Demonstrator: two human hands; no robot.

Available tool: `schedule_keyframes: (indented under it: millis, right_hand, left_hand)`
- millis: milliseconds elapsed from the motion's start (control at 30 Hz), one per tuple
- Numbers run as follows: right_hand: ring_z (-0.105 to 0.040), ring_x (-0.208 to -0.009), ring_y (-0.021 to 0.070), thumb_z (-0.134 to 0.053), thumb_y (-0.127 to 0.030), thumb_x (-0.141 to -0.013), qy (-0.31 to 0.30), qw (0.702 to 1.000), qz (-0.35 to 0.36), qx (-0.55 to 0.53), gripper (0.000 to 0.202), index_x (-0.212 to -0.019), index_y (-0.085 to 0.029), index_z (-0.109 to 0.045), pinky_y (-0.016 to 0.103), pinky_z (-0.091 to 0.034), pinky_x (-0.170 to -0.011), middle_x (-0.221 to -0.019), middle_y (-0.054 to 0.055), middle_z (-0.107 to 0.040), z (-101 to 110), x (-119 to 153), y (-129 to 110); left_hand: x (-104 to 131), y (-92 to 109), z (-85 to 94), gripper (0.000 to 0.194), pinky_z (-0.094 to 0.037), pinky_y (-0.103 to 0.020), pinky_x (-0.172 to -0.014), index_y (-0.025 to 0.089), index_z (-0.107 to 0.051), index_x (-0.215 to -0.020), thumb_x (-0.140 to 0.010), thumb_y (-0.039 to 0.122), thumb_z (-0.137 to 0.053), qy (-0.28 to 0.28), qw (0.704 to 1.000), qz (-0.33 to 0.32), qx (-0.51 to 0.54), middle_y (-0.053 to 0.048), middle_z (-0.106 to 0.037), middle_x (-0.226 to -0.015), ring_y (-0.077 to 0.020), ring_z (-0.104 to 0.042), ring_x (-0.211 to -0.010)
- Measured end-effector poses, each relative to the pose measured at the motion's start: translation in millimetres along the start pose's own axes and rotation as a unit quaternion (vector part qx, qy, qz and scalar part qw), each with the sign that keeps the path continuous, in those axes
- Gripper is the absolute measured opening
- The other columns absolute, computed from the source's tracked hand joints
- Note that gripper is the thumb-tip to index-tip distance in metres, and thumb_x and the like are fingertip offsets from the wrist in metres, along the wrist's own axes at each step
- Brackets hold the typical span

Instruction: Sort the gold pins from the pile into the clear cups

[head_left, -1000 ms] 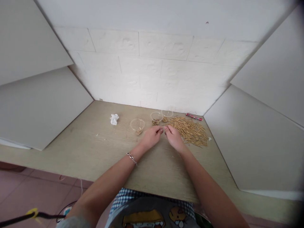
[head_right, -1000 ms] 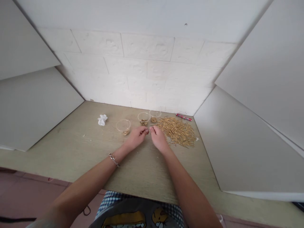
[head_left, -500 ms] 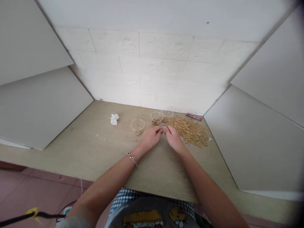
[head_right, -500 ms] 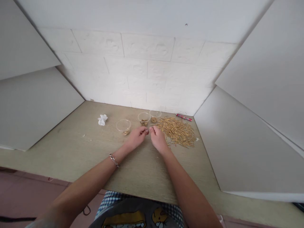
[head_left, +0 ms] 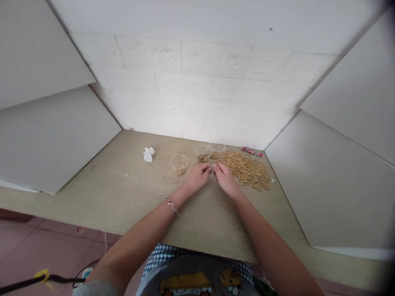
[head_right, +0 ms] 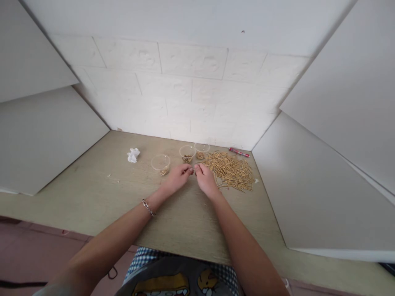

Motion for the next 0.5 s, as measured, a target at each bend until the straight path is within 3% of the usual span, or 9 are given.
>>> schedule_keyframes:
  millis: [333,500]
  right_hand:
    - [-0.039,-0.054,0.0141,-0.035,-0.040,-0.082,0.065,0.990,0.050,0.115,0.028,-0.061,-0.021,-0.038,0.026,-0.026,-0.053,-0.054,-0.002,-0.043,-1.7,3.7,-8.7]
    - [-0.039,-0.053,0.0144,-0.033,-0.039,-0.083,0.065,0.987,0.054,0.134,0.028,-0.061,-0.022,-0.036,0.026,-0.025,-0.054,-0.054,-0.001,-0.043,-2.3,4.0,-9.9]
  left_hand:
    - [1.3,-1.1,-1.3,0.023,-0.040,-0.024,-0.070,0.014,-0.061,-0.075,-0.084,0.019,-0.040,0.016,0.999,-0.028,-0.040,-0.003,-0.062,-0.074,-0.0129,-0.053,-0.070]
    - [0.5,-2.1,-2.8,0.023,-0.041,-0.024,-0.068,0.015,-0.061,-0.076,-0.084,0.018,-0.041,0.014,0.999,-0.027,-0.044,-0.002,-0.062,-0.073,-0.0122,-0.052,-0.068]
Point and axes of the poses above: each hand's wrist, its own x-axis away from the middle knuckle, its own z-axis out of the back of the hand, y = z × x, the point moved 1 cm from there along -x, towards the middle knuckle
